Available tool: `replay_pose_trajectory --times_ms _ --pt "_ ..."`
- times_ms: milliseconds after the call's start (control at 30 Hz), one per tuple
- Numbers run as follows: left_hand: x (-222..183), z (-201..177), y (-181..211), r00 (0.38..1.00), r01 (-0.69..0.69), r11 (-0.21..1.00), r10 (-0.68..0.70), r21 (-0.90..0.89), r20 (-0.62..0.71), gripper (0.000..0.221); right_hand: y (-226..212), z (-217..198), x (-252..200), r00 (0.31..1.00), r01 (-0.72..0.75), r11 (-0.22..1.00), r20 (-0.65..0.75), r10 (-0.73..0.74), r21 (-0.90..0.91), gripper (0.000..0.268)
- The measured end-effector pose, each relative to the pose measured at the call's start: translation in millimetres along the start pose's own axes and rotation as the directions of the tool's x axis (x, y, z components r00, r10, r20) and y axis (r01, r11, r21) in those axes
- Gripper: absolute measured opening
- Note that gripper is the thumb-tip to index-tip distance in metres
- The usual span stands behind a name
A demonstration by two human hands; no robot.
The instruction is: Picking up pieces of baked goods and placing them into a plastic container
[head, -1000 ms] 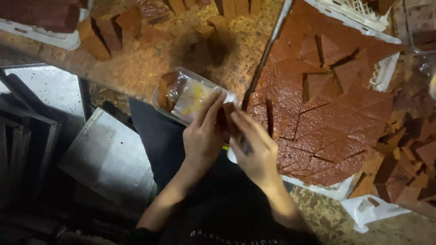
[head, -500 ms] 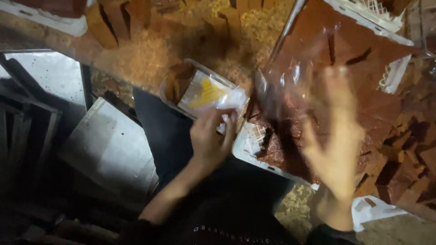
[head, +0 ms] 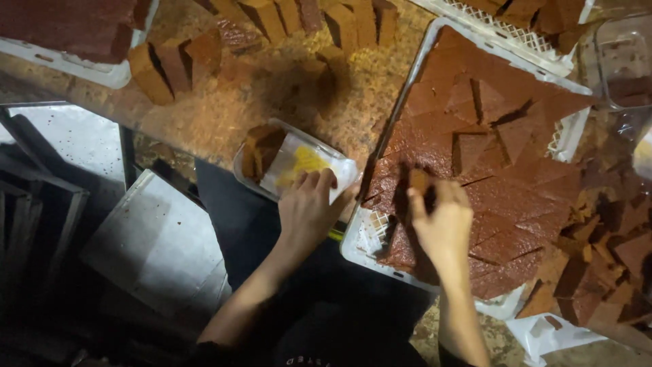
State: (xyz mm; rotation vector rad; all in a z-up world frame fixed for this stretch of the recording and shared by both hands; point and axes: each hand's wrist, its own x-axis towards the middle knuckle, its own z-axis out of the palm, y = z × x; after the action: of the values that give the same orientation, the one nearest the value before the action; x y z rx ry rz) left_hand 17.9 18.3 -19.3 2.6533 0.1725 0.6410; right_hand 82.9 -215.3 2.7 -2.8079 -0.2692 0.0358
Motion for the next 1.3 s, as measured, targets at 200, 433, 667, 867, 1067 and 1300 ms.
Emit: replay_pose_trajectory --times_ms 200,433,667,867,1067,1300 --pt "-21 32 -5 0.993 0.002 0.994 0.01 -0.105 0.118 0.015 -11 -24 -9 0.939 0.257 0.93 -0.294 -0.176 0.262 0.027" --pt "-14 34 -22 0.994 0.104 0.995 -0.104 0.001 0.043 0.042 -20 -19 -16 0.978 -0.083 0.967 -0.165 0.125 0.241 0.042" --pt "-17 33 -22 0.962 0.251 0.962 -0.26 -0.102 -0.083 0.025 29 14 -15 0.906 -0.201 0.404 0.013 0.422 0.892 0.03" --pt "-9 14 -19 0.947 0.308 0.928 -0.279 -0.21 0.157 0.039 -34 2 -34 0.986 0.084 0.617 -0.155 0.062 0.783 0.044" --pt "-8 -7 16 0.972 0.195 0.96 -0.216 -0.202 -0.087 0.065 -88 10 -26 0.88 0.466 0.746 -0.339 -0.333 0.476 0.044" --pt "-55 34 42 0.895 -0.179 0.98 0.123 -0.093 -0.429 0.016 -68 -9 -28 0.956 0.249 0.894 -0.24 -0.166 0.373 0.024"
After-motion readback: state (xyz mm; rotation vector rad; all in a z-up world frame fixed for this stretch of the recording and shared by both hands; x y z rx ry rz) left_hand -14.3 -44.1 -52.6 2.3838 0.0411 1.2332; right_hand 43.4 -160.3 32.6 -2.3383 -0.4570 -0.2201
